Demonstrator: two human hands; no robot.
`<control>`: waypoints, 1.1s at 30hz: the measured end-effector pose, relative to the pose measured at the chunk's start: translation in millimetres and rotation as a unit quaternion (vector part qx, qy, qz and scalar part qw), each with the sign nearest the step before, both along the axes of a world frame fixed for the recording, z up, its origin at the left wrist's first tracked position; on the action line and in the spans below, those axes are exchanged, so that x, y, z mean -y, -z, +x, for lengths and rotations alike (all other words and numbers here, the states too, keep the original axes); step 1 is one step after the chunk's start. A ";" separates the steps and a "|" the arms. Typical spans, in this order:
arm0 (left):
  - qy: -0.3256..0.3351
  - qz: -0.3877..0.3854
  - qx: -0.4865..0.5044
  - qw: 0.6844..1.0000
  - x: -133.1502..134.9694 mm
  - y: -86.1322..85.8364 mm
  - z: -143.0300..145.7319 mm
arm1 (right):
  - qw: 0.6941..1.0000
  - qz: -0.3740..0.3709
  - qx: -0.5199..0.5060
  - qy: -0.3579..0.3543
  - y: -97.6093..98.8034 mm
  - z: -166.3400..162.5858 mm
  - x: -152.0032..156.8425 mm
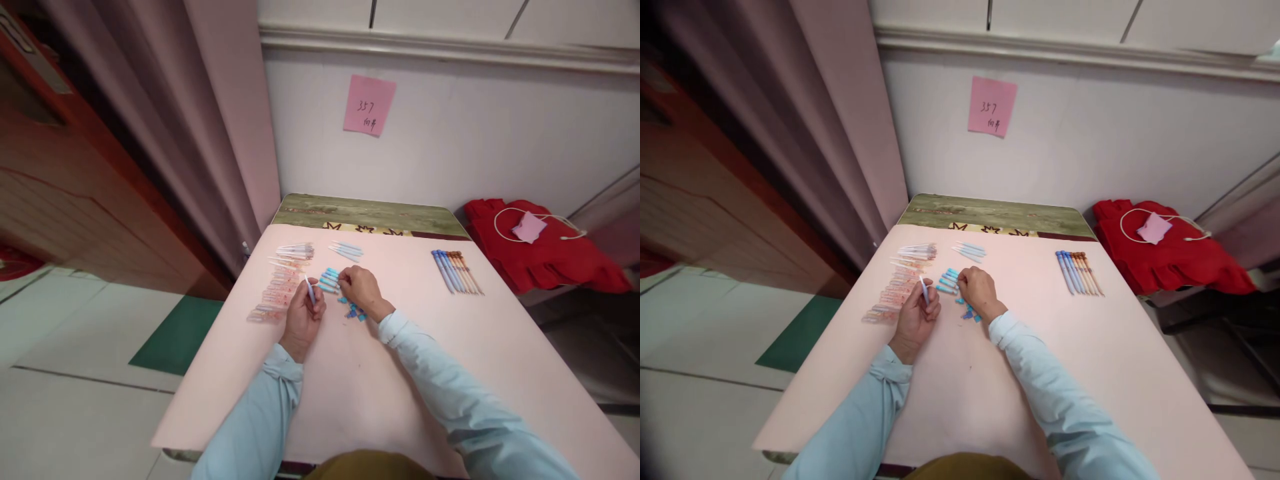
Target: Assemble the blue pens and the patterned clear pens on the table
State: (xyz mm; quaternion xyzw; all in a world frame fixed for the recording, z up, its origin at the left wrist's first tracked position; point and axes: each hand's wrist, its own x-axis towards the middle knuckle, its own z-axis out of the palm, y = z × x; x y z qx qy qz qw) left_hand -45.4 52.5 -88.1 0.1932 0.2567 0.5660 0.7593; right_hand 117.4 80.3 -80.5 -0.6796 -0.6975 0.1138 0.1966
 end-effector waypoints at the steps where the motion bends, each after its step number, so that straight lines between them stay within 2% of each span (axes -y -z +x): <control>1: 0.000 -0.001 0.002 1.000 0.0 -0.2 0.1 | 1.000 -0.004 0.007 -0.002 -0.8 -0.8 -0.1; 7: 0.009 -0.002 0.013 1.000 -0.1 -1.3 0.3 | 1.000 -0.023 0.012 0.001 -5.2 -4.0 -1.5; 12: 0.005 0.000 0.000 1.000 1.0 -2.5 -0.4 | 1.000 -0.011 -0.010 0.021 -6.1 -4.7 0.4; 14: -0.006 0.012 -0.025 1.000 1.3 -2.2 0.0 | 0.997 0.002 -0.070 0.044 -6.7 -3.7 7.0; 15: -0.015 0.021 -0.047 0.999 1.6 -1.8 0.7 | 0.990 0.004 -0.132 0.057 -7.3 -3.2 12.3; 17: -0.032 0.041 -0.101 0.994 2.4 -0.4 2.8 | 0.949 -0.010 -0.304 0.080 -9.3 -2.9 27.2; 20: -0.036 0.065 -0.167 0.983 5.4 2.2 7.3 | 0.847 -0.071 -0.522 0.077 -12.9 -4.8 56.5; 22: -0.022 0.079 -0.192 0.978 8.3 3.5 9.9 | 0.791 -0.111 -0.596 0.079 -13.9 -6.7 75.3; 24: -0.005 0.092 -0.208 0.974 11.1 4.2 11.5 | 0.750 -0.133 -0.641 0.093 -12.5 -8.2 89.1; 28: 0.028 0.113 -0.231 0.966 14.1 5.2 12.3 | 0.704 -0.138 -0.689 0.106 -5.5 -8.9 98.6; 33: 0.046 0.107 -0.248 0.962 14.4 5.2 13.6 | 0.687 -0.144 -0.706 0.099 0.3 -8.0 97.5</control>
